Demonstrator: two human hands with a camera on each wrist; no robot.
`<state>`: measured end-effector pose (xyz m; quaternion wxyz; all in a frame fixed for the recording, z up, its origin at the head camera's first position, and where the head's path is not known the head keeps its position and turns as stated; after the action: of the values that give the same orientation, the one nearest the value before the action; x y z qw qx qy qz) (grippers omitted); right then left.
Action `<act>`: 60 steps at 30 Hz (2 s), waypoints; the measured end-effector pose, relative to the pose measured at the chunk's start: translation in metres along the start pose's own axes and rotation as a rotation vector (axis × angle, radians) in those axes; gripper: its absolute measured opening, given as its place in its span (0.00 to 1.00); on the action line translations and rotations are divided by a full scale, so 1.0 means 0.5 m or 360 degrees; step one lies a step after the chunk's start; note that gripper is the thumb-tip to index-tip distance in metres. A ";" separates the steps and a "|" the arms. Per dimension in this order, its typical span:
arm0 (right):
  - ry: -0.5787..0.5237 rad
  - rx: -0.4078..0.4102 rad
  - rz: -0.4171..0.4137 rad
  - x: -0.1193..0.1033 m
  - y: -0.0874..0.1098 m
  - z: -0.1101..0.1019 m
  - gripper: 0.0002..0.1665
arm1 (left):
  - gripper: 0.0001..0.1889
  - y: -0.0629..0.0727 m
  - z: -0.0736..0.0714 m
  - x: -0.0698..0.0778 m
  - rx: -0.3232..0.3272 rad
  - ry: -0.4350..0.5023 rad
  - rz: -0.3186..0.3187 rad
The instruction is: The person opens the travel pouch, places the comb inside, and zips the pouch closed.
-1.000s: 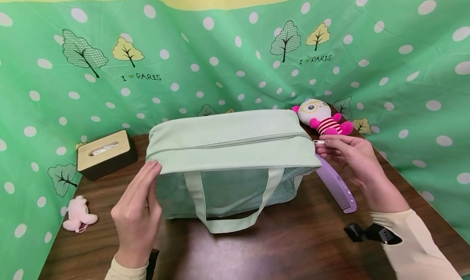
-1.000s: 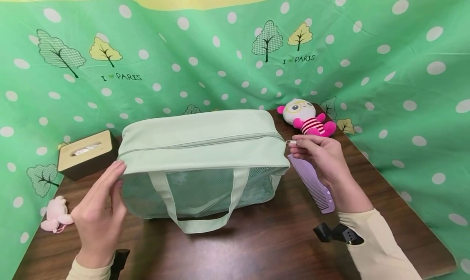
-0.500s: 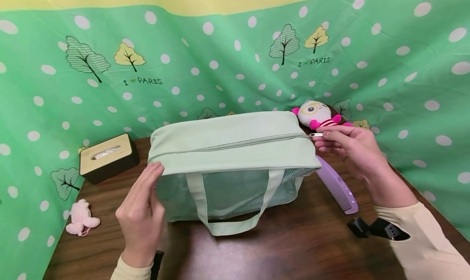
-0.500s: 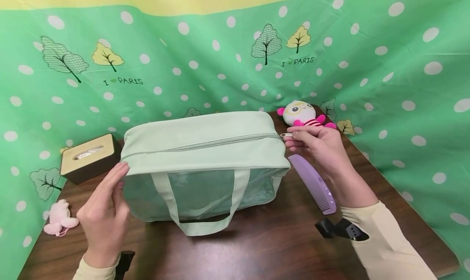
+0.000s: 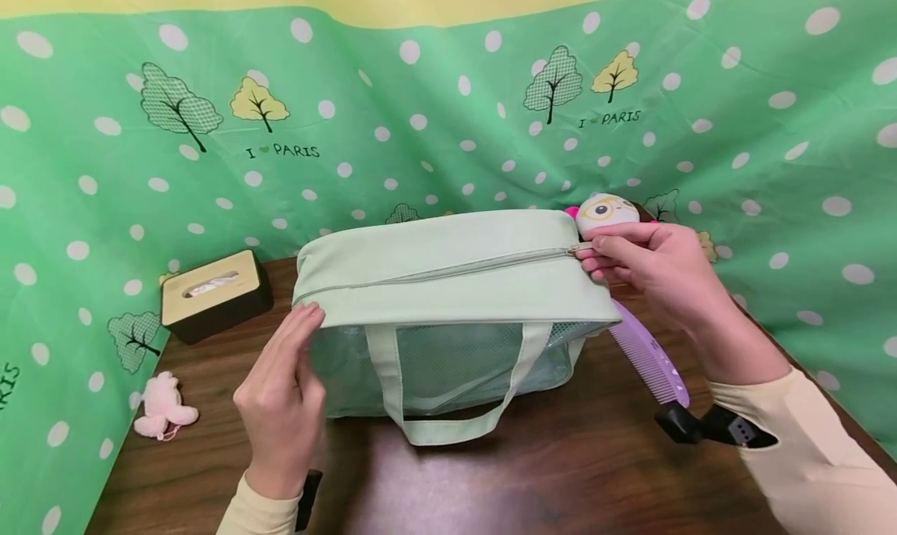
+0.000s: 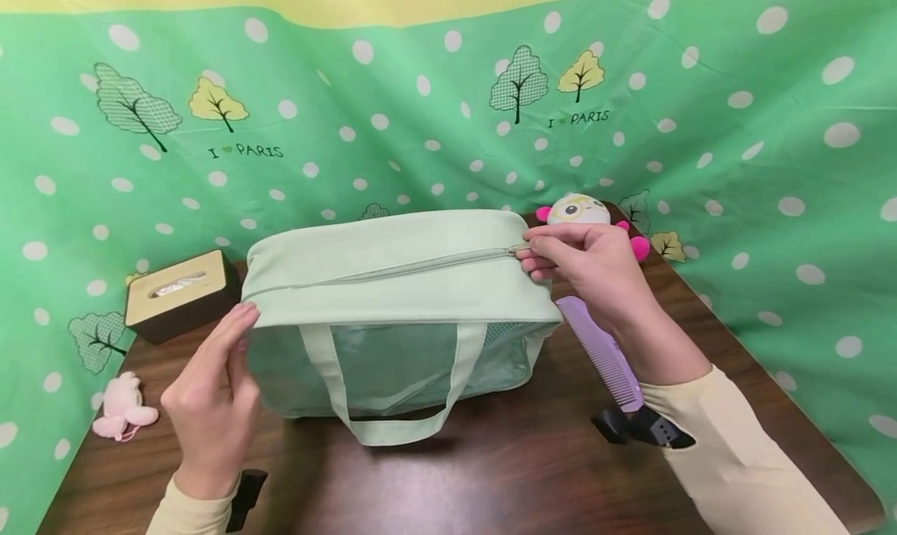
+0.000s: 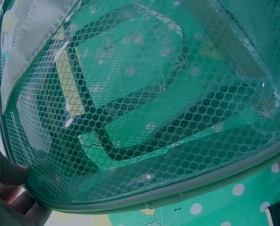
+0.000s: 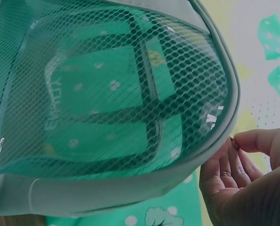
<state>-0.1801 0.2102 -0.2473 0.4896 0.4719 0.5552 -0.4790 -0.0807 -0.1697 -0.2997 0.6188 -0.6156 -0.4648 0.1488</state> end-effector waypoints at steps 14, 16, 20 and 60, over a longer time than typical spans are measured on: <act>-0.0127 -0.0112 -0.0203 -0.044 -0.003 0.069 0.08 | 0.17 -0.002 0.002 0.004 0.0029 0.0002 -0.0016; -0.0087 -0.0125 -0.0215 -0.050 -0.006 0.080 0.07 | 0.17 -0.002 0.003 0.004 0.0025 0.0008 -0.0024; 0.0059 -0.0137 -0.0203 -0.065 -0.014 0.102 0.13 | 0.17 -0.003 0.003 0.005 0.0022 0.0019 -0.0040; 0.0298 -0.0400 -0.0157 -0.110 -0.055 0.310 0.14 | 0.17 -0.006 0.011 0.007 0.0010 0.0058 -0.0102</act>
<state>-0.1891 0.0507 -0.2003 0.4668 0.4215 0.6764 -0.3833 -0.0844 -0.1643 -0.2965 0.6336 -0.6010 -0.4725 0.1192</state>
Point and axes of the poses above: each hand's wrist, its own y-axis away from the middle knuckle, its own z-axis out of the palm, x = y × z, the point moved 4 cm from there along -y, towards the middle knuckle, and after that the axes turned 5 degrees about -z, right-handed, at the moved point
